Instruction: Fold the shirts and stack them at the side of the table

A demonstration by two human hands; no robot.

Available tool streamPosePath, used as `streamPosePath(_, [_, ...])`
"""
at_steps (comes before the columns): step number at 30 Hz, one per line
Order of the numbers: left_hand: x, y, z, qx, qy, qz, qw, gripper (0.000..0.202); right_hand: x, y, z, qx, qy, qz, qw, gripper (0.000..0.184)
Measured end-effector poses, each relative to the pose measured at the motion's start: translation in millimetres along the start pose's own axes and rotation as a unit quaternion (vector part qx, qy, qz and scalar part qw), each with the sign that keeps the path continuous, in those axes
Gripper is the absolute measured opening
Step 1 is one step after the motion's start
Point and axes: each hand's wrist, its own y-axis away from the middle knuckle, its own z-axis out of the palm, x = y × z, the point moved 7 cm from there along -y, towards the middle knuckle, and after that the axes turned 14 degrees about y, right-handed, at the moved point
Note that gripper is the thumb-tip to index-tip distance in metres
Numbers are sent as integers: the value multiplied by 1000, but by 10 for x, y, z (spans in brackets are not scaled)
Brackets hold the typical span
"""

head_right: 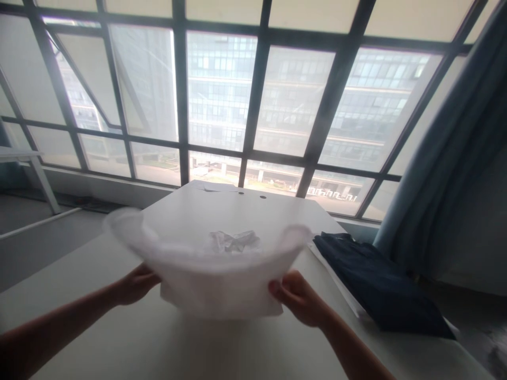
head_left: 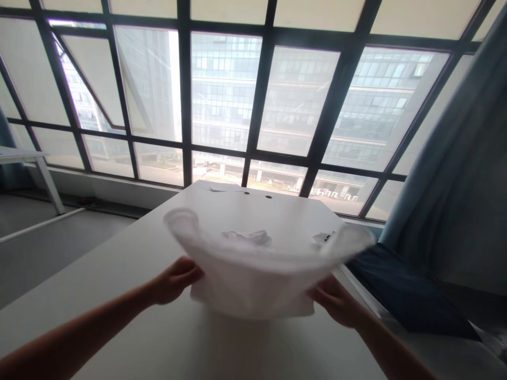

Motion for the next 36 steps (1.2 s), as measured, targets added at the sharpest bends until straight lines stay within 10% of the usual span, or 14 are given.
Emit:
streamPosePath(4, [-28, -485, -56, -27, 46, -12, 998, 70, 165, -474, -90, 7, -67, 45, 997, 79])
streamPosePath(12, [-895, -928, -285, 39, -9, -171, 984, 52, 1028, -867, 280, -16, -11, 225, 974, 45])
streamPosePath(18, [-854, -922, -225, 35, -2, -131, 991, 47, 931, -902, 158, 113, 52, 99, 987, 32])
streamPosePath(21, [-864, -931, -197, 41, -15, -107, 993, 56, 991, -865, 175, 157, 106, 146, 971, 31])
streamPosePath(29, [-843, -446, -212, 60, -135, -162, 976, 105, 1011, -278, 325, 91, 48, 243, 964, 60])
streamPosePath(36, [-838, -117, -45, 42, -199, -90, 975, 75, 905, -17, 441, 77, 38, 249, 965, 49])
